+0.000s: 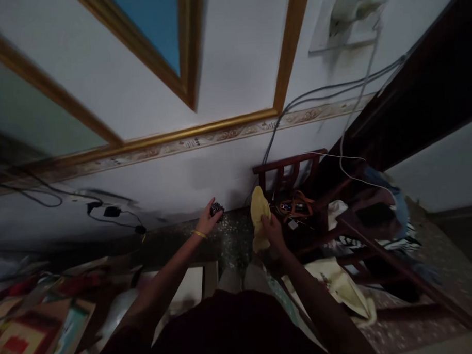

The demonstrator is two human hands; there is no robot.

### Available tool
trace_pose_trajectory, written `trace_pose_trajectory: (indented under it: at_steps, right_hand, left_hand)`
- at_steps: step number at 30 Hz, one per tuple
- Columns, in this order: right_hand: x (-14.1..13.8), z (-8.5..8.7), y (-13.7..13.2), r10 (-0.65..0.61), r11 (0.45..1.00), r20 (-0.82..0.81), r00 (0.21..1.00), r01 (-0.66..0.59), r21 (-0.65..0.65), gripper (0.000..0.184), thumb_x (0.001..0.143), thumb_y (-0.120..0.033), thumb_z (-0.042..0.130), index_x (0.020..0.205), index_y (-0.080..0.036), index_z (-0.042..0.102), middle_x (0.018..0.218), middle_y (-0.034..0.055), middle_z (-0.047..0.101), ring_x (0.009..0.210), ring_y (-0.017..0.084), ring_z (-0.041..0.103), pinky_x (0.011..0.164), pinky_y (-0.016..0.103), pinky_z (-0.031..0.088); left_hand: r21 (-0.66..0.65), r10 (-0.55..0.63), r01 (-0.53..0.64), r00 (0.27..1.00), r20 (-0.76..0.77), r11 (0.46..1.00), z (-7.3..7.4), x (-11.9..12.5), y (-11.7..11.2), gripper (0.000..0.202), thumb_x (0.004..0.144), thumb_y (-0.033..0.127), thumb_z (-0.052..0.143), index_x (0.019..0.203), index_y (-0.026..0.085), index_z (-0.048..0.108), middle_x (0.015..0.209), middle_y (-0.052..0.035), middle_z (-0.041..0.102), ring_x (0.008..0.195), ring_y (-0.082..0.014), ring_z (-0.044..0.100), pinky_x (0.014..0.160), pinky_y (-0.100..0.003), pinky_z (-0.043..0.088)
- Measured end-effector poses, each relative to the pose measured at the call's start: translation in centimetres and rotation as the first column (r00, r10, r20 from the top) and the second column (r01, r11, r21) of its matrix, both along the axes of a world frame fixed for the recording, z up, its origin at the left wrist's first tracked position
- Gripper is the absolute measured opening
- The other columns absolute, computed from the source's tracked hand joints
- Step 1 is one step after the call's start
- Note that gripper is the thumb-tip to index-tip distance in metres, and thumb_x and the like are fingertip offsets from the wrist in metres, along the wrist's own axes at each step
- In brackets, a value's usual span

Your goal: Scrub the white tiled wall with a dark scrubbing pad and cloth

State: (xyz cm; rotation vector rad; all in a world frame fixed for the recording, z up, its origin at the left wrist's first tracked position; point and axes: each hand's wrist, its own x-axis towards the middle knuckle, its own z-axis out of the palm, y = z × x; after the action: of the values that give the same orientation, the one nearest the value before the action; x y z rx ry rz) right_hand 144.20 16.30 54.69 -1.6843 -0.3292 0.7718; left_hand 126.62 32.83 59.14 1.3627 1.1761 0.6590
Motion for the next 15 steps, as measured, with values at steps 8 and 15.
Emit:
trace_pose_trajectory:
  at_steps: [8,15]
  right_hand:
    - [11.7,-5.8,12.4,-0.467,0.838,0.179,0.866,0.369,0.402,0.048,0.077,-0.058,0.057,0.095,-0.014,0.059,0.086,0.0033,0.059,0.075,0.012,0.052,0.07,0.025,0.047]
    - [19.7,-7.6,21.7,-0.697,0.585,0.248,0.673,0.334,0.739,0.046,0.084,-0.06,0.05,0.095,-0.015,0.056,0.092,0.0074,0.062,0.087,0.017,0.058,0.083,0.031,0.051]
  left_hand:
    - [0.726,-0.204,0.361,0.932,-0.299,0.585,-6.8,10.0,13.5,0.035,0.085,0.031,0.071,0.114,0.016,0.061,0.113,-0.0142,0.063,0.108,-0.0261,0.06,0.1,-0.04,0.047]
    - [0.91,-0.339,0.394,0.88,-0.334,0.126,-5.4,22.6,17.4,0.04,0.105,0.037,0.039,0.128,0.014,0.062,0.107,-0.0156,0.061,0.104,-0.0246,0.059,0.096,-0.038,0.044]
